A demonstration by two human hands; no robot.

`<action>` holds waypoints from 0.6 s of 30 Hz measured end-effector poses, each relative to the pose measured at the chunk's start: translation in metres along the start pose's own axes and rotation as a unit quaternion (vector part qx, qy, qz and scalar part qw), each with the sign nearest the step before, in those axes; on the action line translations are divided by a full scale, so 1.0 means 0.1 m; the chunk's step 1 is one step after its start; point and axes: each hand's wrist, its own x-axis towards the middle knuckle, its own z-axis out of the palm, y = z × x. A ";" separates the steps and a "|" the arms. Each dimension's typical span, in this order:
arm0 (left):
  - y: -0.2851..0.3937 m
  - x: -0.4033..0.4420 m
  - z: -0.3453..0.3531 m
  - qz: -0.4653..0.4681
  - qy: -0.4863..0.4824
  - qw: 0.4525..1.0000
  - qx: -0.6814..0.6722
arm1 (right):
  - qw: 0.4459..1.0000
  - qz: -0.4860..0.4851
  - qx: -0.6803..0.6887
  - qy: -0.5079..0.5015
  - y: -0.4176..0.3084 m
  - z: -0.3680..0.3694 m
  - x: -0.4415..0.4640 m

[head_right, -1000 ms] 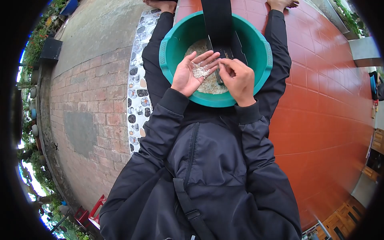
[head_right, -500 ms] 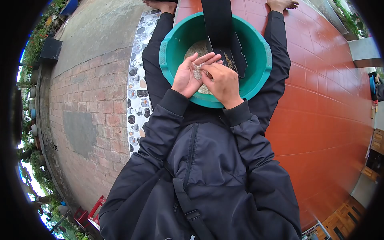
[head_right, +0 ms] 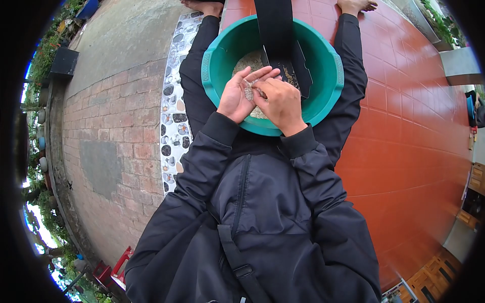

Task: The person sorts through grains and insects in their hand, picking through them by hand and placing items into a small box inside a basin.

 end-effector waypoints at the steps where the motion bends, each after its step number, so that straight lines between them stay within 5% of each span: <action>1: 0.00 0.00 0.00 0.000 -0.001 1.000 -0.001 | 1.000 -0.007 0.002 0.002 0.00 0.01 0.00; 18: 0.00 -0.01 0.04 0.001 0.003 1.000 0.000 | 0.999 0.022 0.040 0.004 -0.03 0.02 -0.01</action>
